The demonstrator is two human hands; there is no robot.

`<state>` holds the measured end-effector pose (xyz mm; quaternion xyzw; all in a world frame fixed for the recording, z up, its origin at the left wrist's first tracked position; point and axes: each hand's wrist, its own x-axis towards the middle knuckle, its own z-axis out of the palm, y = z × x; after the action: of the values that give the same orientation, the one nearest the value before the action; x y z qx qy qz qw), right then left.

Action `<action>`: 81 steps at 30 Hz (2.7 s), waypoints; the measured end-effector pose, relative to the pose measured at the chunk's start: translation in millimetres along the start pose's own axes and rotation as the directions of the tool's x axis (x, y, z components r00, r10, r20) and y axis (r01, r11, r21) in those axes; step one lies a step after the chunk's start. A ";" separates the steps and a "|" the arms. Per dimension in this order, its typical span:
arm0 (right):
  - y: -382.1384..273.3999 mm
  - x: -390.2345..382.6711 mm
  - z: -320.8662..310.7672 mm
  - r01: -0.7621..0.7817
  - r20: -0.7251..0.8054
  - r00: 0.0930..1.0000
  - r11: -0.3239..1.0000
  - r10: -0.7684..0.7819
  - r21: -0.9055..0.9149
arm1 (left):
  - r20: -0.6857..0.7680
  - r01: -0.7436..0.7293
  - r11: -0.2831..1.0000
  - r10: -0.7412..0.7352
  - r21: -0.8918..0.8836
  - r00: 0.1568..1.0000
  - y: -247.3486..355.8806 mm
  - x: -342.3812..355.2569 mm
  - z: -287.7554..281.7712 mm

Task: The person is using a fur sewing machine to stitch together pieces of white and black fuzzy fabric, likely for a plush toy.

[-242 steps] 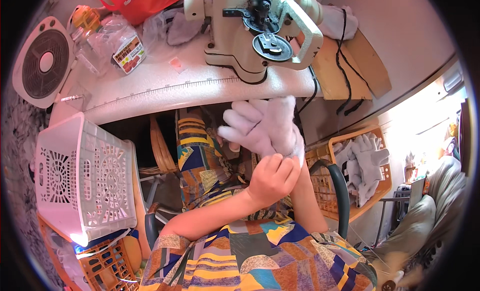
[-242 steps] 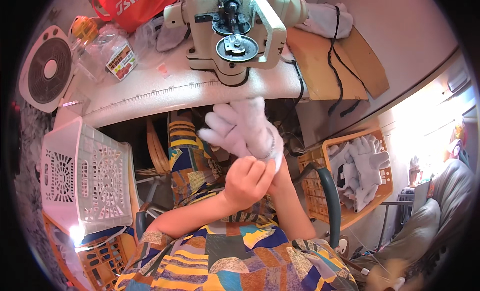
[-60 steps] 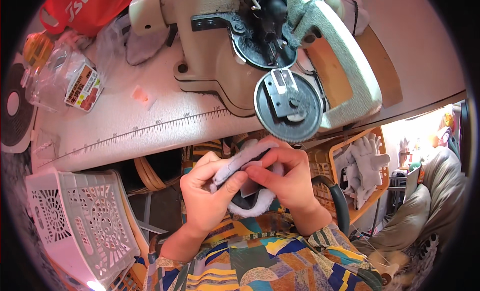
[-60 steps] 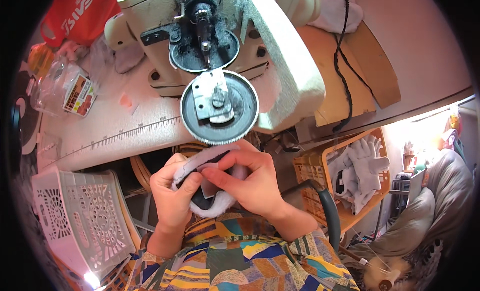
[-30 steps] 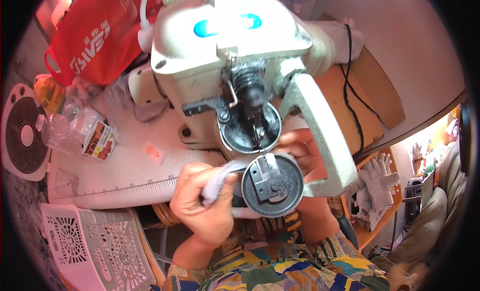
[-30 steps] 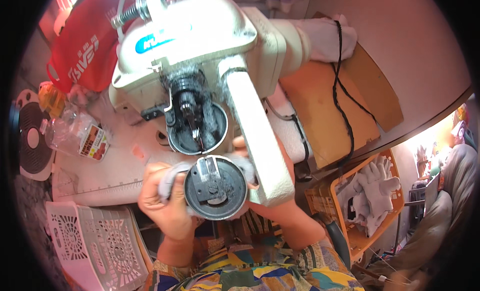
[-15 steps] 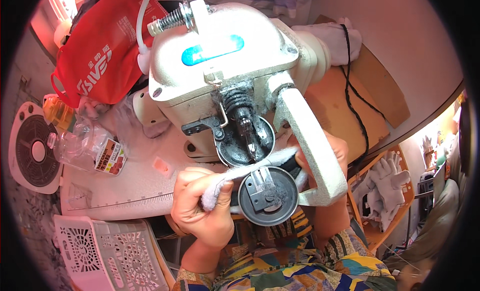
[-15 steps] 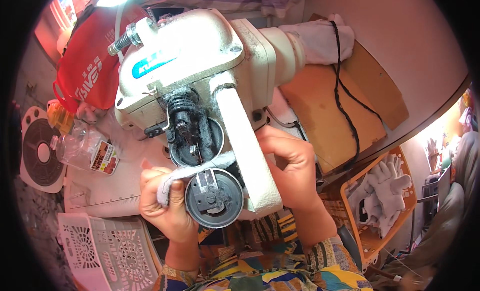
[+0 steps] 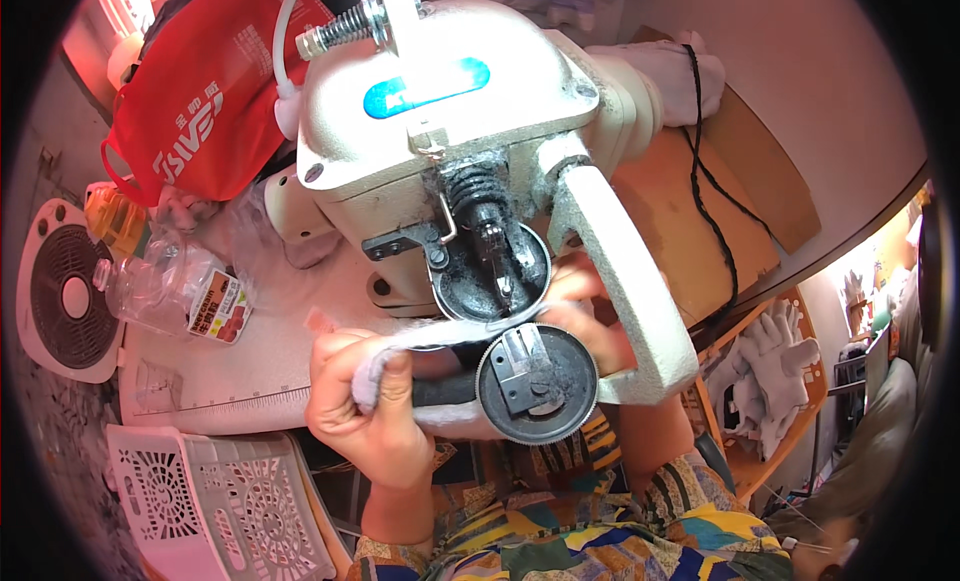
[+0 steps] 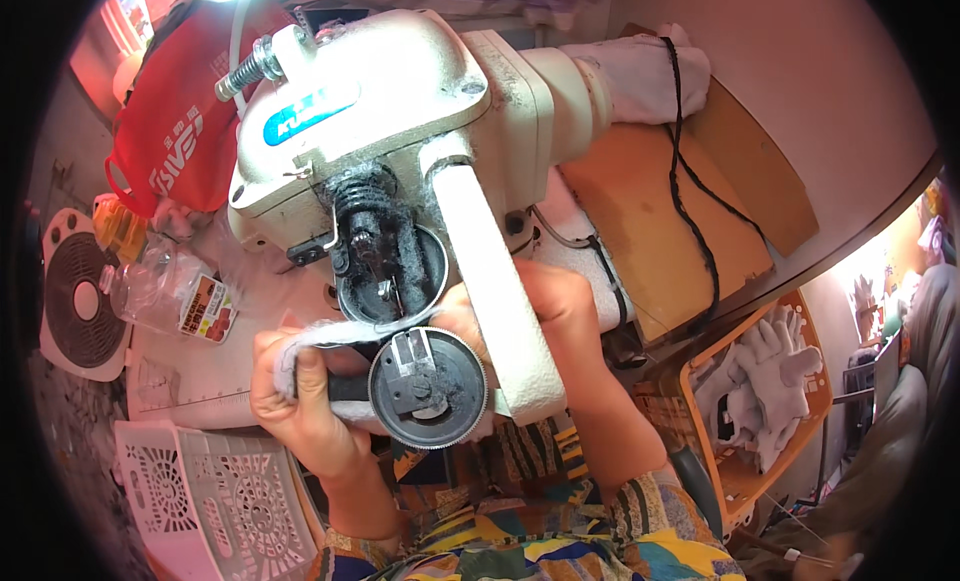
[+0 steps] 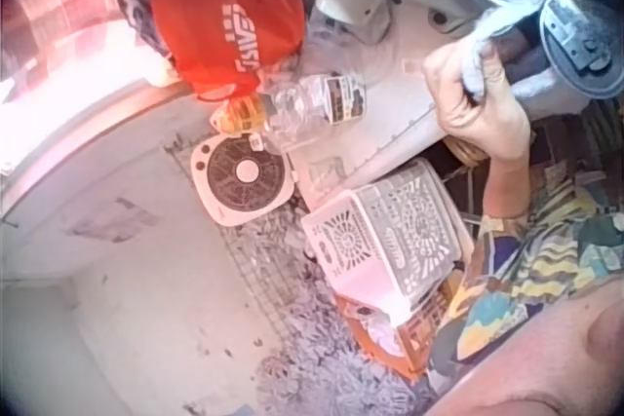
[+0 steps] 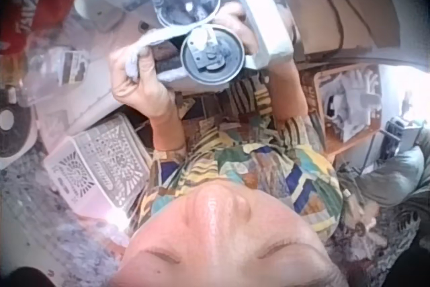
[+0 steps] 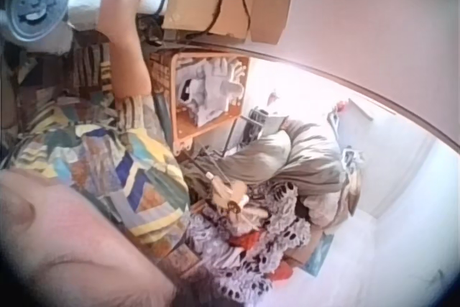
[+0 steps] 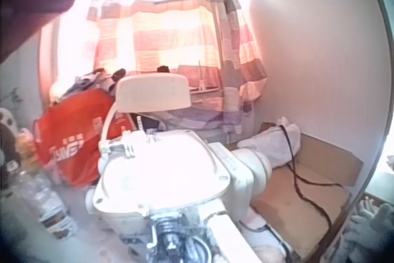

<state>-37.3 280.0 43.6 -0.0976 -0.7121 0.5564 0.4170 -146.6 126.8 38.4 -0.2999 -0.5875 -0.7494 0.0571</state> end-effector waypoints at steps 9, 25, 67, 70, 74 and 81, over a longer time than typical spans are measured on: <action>3.8 -4.2 -5.5 0.043 -0.141 0.990 0.963 -0.005 0.267 | 0.113 -0.150 0.983 0.138 0.102 0.984 -1.2 -3.0 11.3; 8.0 -2.2 -15.5 0.025 -0.140 0.990 0.929 0.029 0.370 | 0.162 -0.005 0.997 0.018 -0.080 0.987 -3.5 -10.1 12.6; -102.9 -202.8 -242.7 -0.613 -0.713 0.671 0.390 -0.201 -0.687 | 0.546 0.416 0.882 -0.465 0.221 0.697 -85.6 -136.6 -22.3; -68.9 -198.9 -246.0 -0.482 -0.484 0.875 0.110 0.015 -0.869 | 0.538 0.388 0.877 -0.481 0.285 0.692 -86.7 -137.8 -26.9; -50.2 -98.5 -221.0 -0.269 -0.286 0.958 0.326 -0.006 -0.906 | 0.476 0.483 0.828 -0.559 0.284 0.679 -86.4 -150.4 -35.1; 27.3 129.1 -191.2 0.282 0.226 0.954 0.326 -0.198 -0.902 | 0.453 0.450 0.822 -0.568 0.349 0.687 -53.0 -139.8 -25.4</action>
<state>6.4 503.6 88.8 -0.1877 -0.9215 -0.0053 0.3400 -65.8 82.4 -81.9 -0.3137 -0.7147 -0.5537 -0.2900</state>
